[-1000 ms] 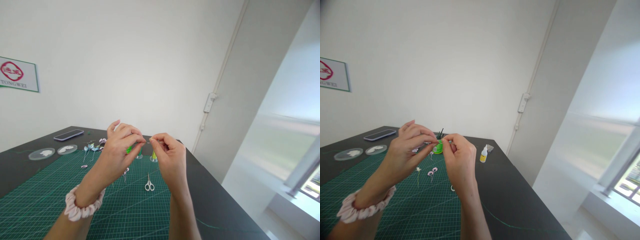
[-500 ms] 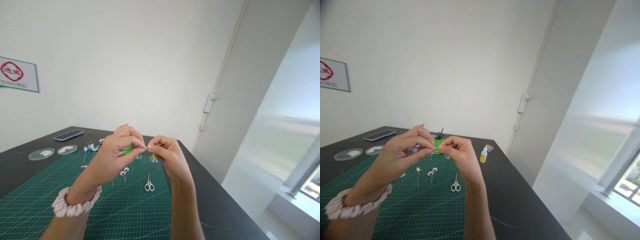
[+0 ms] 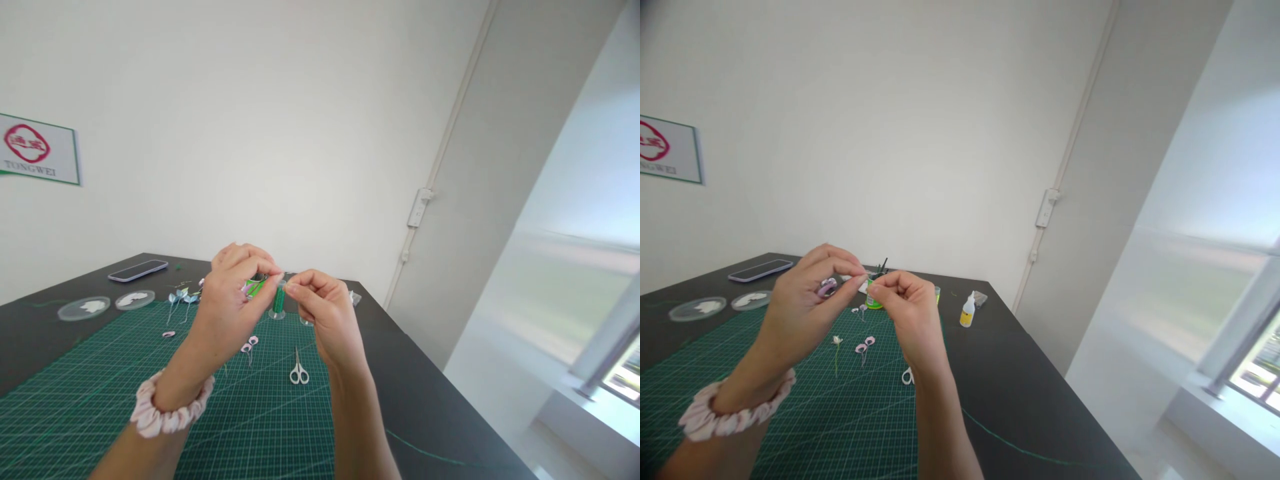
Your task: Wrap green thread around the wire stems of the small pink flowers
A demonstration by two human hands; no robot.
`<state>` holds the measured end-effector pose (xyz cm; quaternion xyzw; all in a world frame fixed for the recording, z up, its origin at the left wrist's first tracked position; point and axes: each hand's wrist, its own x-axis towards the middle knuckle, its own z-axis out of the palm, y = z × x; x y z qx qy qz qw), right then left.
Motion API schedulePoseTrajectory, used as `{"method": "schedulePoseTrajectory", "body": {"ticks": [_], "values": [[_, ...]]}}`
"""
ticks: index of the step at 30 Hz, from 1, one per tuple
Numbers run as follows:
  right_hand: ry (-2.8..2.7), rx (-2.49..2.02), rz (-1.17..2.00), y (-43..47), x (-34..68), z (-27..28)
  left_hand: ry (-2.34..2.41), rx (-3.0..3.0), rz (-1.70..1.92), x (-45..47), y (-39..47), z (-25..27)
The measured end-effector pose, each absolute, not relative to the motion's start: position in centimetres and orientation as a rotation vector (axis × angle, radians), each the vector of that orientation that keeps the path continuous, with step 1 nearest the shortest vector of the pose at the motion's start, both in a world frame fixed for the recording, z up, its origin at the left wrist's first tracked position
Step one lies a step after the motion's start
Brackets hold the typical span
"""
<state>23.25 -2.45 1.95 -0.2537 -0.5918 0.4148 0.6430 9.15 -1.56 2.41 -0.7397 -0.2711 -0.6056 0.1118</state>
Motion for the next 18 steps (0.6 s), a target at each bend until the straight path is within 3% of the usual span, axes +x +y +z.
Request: {"method": "schedulePoseTrajectory", "body": {"ticks": [12,18], "values": [[-1.471,-0.857,0.223,-3.8,23.1,1.4,-0.735,-2.165,-1.526,8.8,-1.4,2.1],[-1.532,-0.876,0.202,-3.6,24.1,1.5,-0.676,-2.286,-1.508,8.5,-1.5,2.3]]}}
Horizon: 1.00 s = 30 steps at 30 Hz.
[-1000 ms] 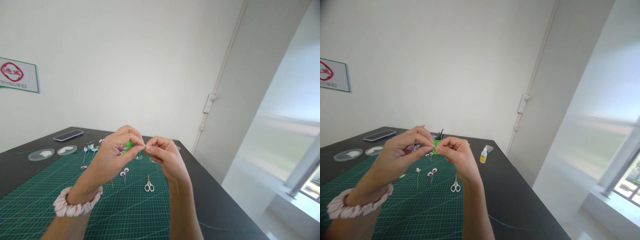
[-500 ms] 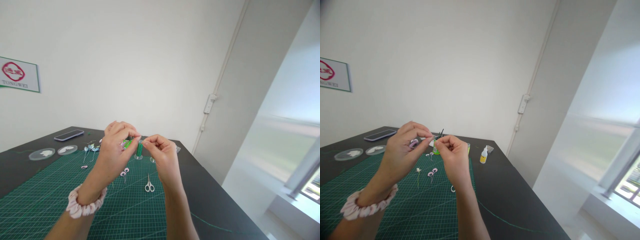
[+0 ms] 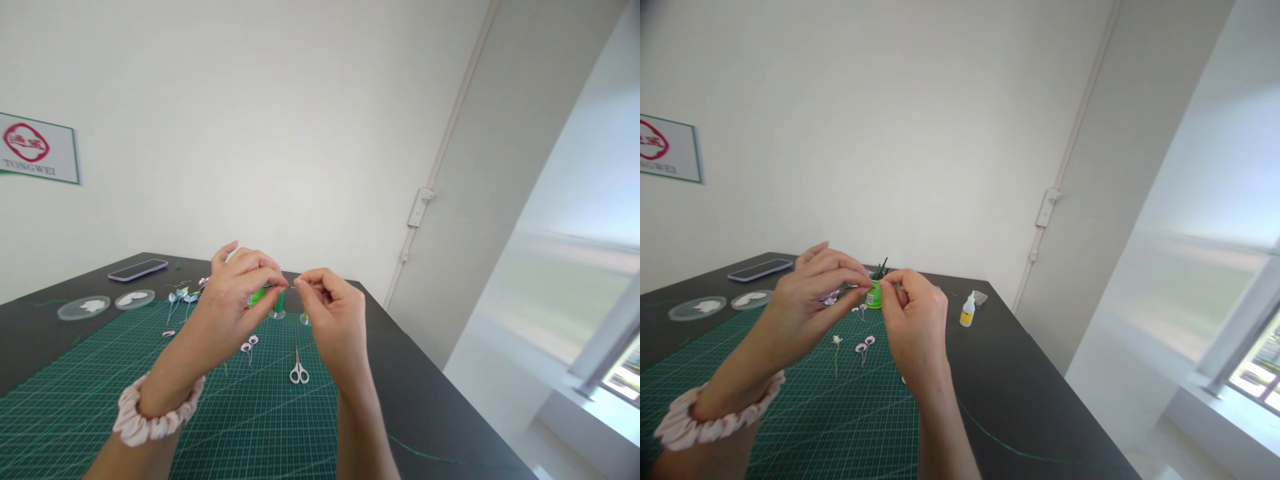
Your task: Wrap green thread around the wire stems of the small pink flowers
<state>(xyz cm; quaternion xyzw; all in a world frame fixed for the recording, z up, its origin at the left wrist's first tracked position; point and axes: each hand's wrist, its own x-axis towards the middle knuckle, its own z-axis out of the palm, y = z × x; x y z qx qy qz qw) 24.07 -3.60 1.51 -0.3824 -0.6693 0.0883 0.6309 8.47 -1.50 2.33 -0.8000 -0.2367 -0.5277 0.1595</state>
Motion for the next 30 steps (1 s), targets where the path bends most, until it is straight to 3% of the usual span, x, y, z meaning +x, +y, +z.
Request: {"method": "schedulePoseTrajectory", "body": {"ticks": [11,17,23,30], "values": [[-1.564,-0.596,0.914,-3.4,26.1,2.5,-0.512,-2.628,-1.524,8.0,-2.0,2.9],[-1.489,-0.470,1.131,-2.5,25.7,2.2,-0.526,-2.715,-1.747,8.4,-2.0,2.8],[-1.377,-0.408,1.218,-1.9,24.5,1.9,-0.719,-2.553,-1.946,9.1,-2.3,2.8],[-1.306,-0.473,1.181,-2.0,23.1,1.9,-0.816,-2.254,-1.868,9.4,-1.9,2.6]]}}
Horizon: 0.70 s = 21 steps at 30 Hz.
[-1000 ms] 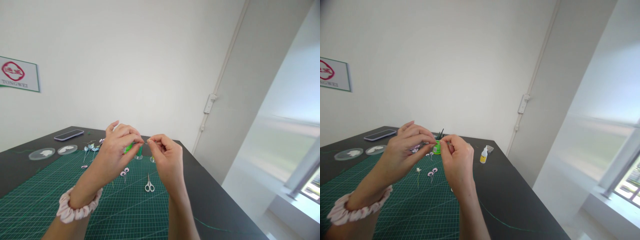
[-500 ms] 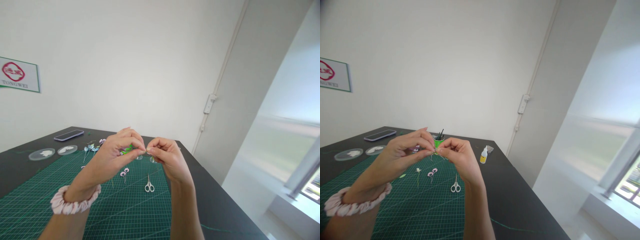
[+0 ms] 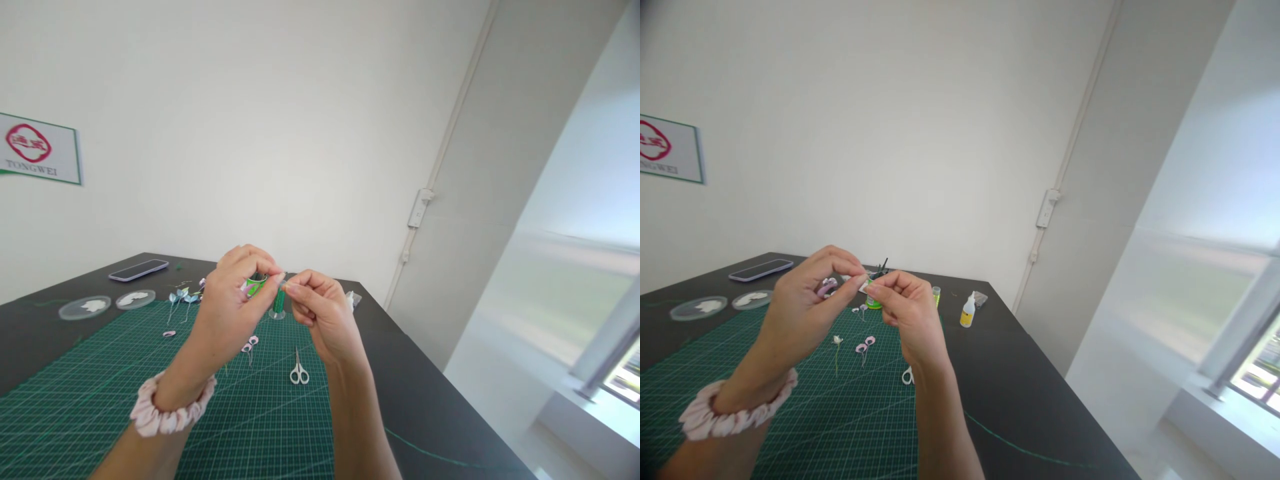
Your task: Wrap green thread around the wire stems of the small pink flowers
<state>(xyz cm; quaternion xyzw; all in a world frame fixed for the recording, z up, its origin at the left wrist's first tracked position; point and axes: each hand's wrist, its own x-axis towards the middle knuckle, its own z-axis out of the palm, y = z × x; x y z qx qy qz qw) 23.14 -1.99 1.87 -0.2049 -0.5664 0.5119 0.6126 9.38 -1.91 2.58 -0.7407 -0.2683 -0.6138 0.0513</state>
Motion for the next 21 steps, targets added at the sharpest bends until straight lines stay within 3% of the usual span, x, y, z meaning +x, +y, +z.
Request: {"method": "schedulePoseTrajectory", "body": {"ticks": [3,14,21], "values": [[-1.320,-0.534,1.128,-2.2,22.7,1.9,-0.825,-2.153,-1.835,9.3,-1.6,2.4],[-1.491,-0.862,0.326,-4.5,24.0,2.2,-0.739,-2.246,-1.543,8.9,-1.6,2.3],[-1.512,-0.854,0.373,-4.2,24.9,2.2,-0.693,-2.371,-1.509,8.6,-1.6,2.4]]}}
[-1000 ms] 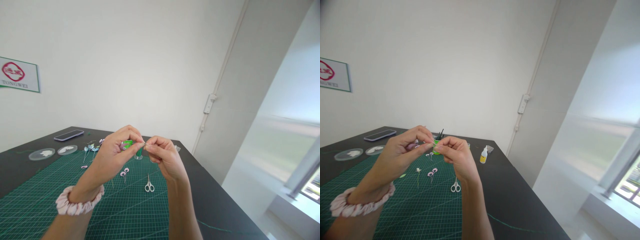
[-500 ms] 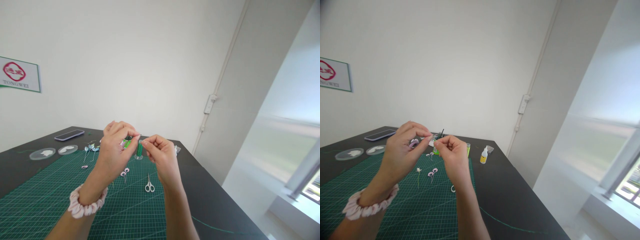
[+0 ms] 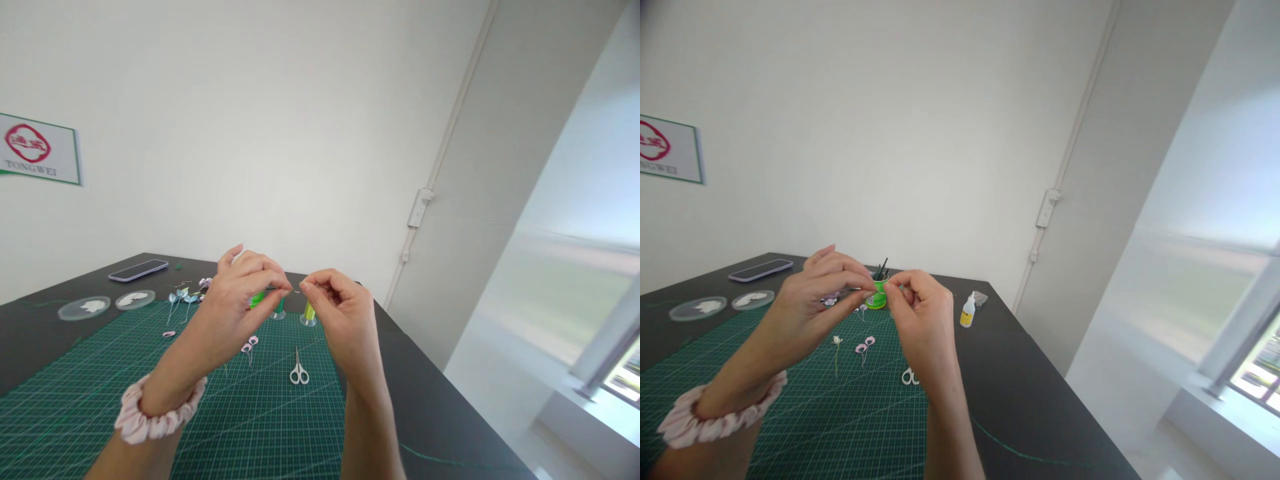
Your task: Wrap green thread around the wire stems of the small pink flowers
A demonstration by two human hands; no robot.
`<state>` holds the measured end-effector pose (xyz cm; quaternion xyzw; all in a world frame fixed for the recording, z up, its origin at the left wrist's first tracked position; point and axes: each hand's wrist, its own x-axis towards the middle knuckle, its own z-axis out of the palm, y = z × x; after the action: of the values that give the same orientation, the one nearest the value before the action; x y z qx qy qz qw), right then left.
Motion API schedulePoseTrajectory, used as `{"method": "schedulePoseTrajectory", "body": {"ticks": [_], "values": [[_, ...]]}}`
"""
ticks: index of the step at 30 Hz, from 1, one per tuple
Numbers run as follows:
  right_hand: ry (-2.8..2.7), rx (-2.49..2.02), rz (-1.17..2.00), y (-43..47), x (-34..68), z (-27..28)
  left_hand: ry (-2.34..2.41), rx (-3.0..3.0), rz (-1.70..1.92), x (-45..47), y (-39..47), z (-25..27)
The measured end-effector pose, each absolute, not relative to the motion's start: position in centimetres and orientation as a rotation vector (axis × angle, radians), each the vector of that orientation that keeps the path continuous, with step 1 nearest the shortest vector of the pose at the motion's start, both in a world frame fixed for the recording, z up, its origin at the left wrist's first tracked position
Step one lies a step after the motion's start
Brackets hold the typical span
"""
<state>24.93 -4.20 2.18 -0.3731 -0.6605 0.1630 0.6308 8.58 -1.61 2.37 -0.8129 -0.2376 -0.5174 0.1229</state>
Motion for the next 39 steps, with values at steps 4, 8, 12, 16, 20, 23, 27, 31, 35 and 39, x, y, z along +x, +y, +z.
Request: {"method": "schedulePoseTrajectory", "body": {"ticks": [4,8,12,16,20,23,27,31,35,39], "values": [[-1.497,-0.763,0.571,-4.0,25.2,2.5,-0.663,-2.445,-1.497,8.5,-1.6,2.3],[-1.519,-0.683,0.765,-3.5,25.8,2.7,-0.647,-2.513,-1.485,8.4,-1.8,2.4],[-1.513,-0.602,0.949,-2.7,26.1,2.4,-0.568,-2.550,-1.514,8.5,-2.1,2.7],[-1.476,-0.531,1.111,-2.1,25.9,2.1,-0.571,-2.514,-1.607,8.8,-2.4,2.9],[-1.436,-0.494,1.212,-1.8,25.0,2.2,-0.641,-2.454,-1.726,9.1,-2.6,3.0],[-1.415,-0.466,1.274,-1.7,24.2,2.2,-0.677,-2.391,-1.782,9.3,-2.6,3.0],[-1.384,-0.482,1.223,-1.8,23.3,2.1,-0.754,-2.214,-1.783,9.4,-2.2,2.8],[-1.385,-0.588,0.977,-2.4,22.8,2.0,-0.788,-2.080,-1.732,9.3,-1.5,2.2],[-1.422,-0.734,0.672,-3.7,22.6,2.1,-0.796,-2.061,-1.666,9.2,-1.2,1.9],[-1.485,-0.870,0.367,-4.6,22.9,2.0,-0.766,-2.098,-1.597,9.1,-1.5,2.0]]}}
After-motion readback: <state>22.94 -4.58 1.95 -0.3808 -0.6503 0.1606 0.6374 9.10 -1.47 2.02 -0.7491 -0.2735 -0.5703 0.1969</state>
